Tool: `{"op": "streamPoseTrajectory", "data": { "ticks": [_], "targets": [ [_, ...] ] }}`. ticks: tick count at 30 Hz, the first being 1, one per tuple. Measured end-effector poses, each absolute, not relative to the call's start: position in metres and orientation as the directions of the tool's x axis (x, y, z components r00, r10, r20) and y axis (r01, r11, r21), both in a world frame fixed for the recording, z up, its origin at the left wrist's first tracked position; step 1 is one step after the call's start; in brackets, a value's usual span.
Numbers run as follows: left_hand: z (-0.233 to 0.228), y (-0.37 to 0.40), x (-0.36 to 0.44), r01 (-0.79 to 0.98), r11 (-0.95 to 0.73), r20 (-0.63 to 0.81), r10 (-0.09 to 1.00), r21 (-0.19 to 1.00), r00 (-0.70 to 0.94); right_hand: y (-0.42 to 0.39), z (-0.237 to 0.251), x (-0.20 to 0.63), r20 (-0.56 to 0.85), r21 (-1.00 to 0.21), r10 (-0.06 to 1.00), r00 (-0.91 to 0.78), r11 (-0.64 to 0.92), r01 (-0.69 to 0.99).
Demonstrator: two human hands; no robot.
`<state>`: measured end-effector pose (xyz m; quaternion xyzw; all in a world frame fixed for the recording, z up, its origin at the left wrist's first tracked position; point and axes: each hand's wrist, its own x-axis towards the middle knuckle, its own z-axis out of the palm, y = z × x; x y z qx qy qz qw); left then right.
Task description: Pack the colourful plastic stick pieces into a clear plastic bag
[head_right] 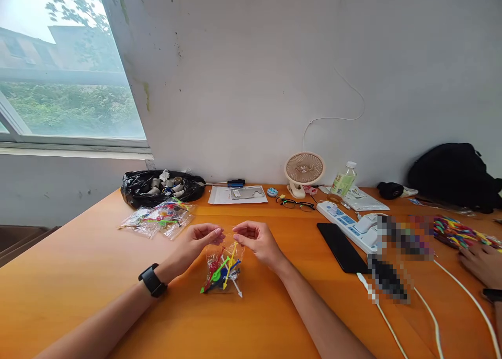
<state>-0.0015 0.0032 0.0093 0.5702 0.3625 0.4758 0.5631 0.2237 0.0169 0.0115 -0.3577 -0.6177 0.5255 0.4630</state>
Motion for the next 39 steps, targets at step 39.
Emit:
{"op": "streamPoseTrajectory", "data": {
  "ticks": [39],
  "targets": [
    [0.009, 0.012, -0.015, -0.115, -0.123, 0.149, 0.954, 0.986, 0.261, 0.016, 0.015, 0.226, 0.210, -0.970, 0.916, -0.343, 0.239, 0.042]
  ]
}}
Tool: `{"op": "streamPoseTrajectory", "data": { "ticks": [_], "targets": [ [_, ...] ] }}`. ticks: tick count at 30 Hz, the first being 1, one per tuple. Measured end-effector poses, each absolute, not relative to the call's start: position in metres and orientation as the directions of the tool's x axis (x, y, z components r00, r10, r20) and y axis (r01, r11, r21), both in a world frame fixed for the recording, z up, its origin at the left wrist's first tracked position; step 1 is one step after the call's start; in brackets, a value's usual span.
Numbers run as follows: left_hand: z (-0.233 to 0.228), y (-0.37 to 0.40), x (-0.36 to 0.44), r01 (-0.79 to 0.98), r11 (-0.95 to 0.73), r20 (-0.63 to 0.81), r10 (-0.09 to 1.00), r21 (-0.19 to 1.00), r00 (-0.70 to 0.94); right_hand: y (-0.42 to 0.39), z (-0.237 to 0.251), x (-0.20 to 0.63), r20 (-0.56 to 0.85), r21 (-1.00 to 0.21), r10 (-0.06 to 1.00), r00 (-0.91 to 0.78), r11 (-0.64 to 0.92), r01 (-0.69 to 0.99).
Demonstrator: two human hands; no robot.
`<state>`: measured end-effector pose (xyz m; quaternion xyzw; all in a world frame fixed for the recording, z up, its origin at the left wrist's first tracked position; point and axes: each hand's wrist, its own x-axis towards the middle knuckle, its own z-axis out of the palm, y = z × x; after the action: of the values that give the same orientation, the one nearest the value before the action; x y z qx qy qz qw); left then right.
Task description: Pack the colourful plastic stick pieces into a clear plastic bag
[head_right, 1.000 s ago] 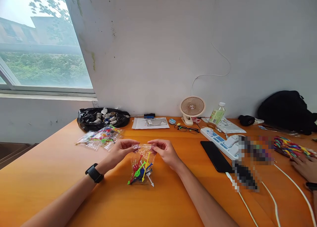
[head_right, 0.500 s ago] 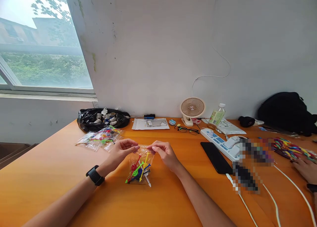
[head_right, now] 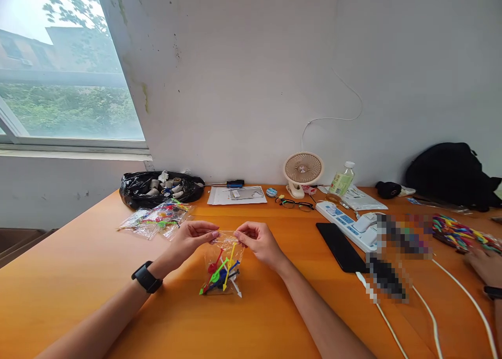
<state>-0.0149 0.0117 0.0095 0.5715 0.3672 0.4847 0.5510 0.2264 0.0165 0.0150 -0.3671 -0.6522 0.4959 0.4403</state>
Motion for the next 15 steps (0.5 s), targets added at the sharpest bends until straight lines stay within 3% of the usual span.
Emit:
{"op": "streamPoseTrajectory", "data": {
  "ticks": [15],
  "targets": [
    [0.018, 0.000, -0.007, -0.055, -0.123, 0.134, 0.932, 0.991, 0.338, 0.010, 0.014, 0.218, 0.167, -0.975, 0.895, -0.414, 0.213, 0.065]
  ]
}}
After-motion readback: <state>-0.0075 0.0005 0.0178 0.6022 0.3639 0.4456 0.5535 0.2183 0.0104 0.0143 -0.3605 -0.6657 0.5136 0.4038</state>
